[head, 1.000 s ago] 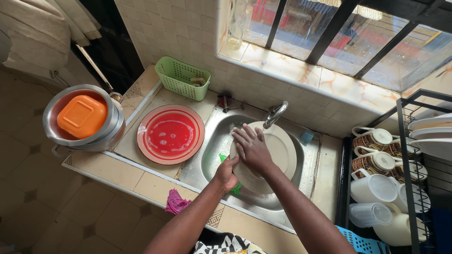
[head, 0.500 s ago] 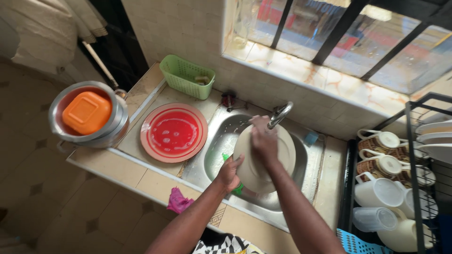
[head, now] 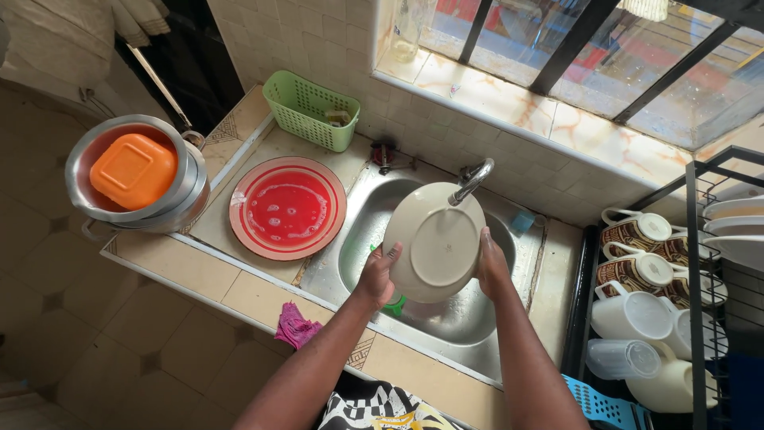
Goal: Washing and rinsing plates and bowls in a sink and placing them on a drying rack
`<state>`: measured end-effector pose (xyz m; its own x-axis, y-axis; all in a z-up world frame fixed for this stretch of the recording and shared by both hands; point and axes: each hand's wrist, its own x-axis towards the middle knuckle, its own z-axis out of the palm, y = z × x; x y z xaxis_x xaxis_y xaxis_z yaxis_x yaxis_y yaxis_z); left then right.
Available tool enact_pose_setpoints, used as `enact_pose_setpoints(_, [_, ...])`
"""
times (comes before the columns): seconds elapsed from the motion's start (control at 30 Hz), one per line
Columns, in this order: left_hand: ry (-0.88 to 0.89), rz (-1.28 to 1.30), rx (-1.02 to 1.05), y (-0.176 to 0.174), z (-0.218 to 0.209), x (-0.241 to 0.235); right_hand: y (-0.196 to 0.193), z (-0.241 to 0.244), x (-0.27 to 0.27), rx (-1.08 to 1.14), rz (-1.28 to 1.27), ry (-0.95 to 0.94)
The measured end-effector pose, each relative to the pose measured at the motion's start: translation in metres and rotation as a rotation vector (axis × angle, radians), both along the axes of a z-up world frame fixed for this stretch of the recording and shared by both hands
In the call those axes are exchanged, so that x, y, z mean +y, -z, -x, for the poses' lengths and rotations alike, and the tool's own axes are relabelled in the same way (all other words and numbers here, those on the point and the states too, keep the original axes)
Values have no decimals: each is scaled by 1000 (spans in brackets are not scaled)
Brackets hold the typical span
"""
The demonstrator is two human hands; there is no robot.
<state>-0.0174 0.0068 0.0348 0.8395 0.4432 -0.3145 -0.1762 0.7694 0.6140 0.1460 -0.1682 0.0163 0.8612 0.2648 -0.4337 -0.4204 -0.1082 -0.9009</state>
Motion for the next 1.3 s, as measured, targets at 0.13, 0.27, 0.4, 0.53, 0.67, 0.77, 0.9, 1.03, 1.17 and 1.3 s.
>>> enact_pose_setpoints(0.13, [-59, 18, -9, 6, -6, 2, 35, -14, -21, 116, -310, -56])
enact_pose_setpoints(0.27, [-126, 54, -19, 24, -12, 4, 46, -21, -28, 76, -549, -80])
enact_pose_setpoints(0.4, [-175, 78, -32, 45, -20, 9, 22, -14, -21, 48, -641, -75])
enact_pose_setpoints(0.53, [-181, 96, -26, 41, -20, 12, 13, -17, -21, 27, -650, -88])
enact_pose_setpoints(0.67, [-168, 175, 9, 40, -21, 13, -13, -8, -16, -3, -635, -124])
enact_pose_setpoints(0.77, [-176, 195, 13, 40, -22, 13, -32, 0, -11, -12, -608, -115])
enact_pose_setpoints(0.9, [-159, 179, 46, 32, -21, 10, -27, -6, -9, -46, -539, -87])
enact_pose_setpoints(1.03, [-98, 175, 77, 37, -22, 9, -26, -9, -10, -50, -480, -72])
enact_pose_setpoints(1.17, [-21, 109, 142, 58, -29, 14, -29, -10, -12, -87, -446, -29])
enact_pose_setpoints(1.3, [107, -32, 289, 89, -29, 14, -32, -9, -21, -100, -420, -5])
